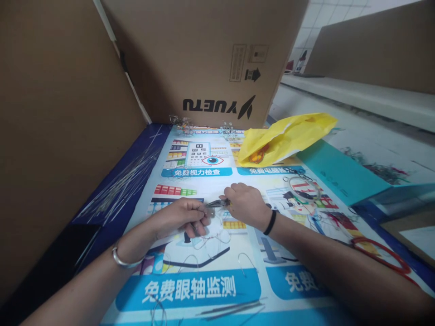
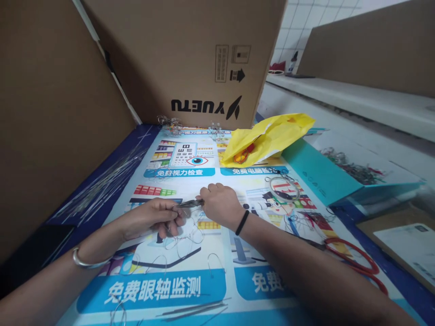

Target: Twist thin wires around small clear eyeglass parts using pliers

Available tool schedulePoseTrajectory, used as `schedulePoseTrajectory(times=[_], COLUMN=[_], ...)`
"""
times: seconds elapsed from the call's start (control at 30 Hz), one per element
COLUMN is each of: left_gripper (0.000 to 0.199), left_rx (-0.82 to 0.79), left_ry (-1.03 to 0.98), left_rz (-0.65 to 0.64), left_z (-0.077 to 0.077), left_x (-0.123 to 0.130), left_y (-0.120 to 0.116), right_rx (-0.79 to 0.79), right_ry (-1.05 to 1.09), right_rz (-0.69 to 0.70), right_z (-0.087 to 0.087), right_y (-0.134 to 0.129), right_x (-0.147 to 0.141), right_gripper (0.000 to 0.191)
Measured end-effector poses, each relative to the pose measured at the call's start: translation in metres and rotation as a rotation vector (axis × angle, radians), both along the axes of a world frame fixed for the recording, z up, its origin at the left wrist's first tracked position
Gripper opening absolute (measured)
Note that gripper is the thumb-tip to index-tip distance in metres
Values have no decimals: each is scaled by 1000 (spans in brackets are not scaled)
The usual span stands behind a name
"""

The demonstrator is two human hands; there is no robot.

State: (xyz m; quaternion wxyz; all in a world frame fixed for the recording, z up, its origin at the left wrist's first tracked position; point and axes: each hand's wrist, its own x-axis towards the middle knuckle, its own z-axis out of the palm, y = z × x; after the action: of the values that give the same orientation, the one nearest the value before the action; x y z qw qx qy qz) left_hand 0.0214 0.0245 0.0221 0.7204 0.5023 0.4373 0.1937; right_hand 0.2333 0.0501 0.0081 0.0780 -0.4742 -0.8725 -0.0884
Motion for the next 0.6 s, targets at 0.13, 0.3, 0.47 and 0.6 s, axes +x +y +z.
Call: schedulePoseTrajectory(times=[0.13,0.3,0.47,0.6], left_gripper=[20,21,19,18], left_rx=[1,-12,-21,-15], left_ry=[-19,-52,-42,-28], left_rz=[6,-2,3,9], left_z=[-2,0,5,4], left_x=[-2,-2,0,1], left_y=[0,0,0,0], right_rx=[-9,-16,-13,0], right_ry=[-12,-27,-45,-32], right_rz=[1,-7,-17,-19], right_z=[0,1,1,-1], right_y=[0,-1,-2,-1], right_x=[1,0,-1,-1], right_gripper=[13,14,16,18])
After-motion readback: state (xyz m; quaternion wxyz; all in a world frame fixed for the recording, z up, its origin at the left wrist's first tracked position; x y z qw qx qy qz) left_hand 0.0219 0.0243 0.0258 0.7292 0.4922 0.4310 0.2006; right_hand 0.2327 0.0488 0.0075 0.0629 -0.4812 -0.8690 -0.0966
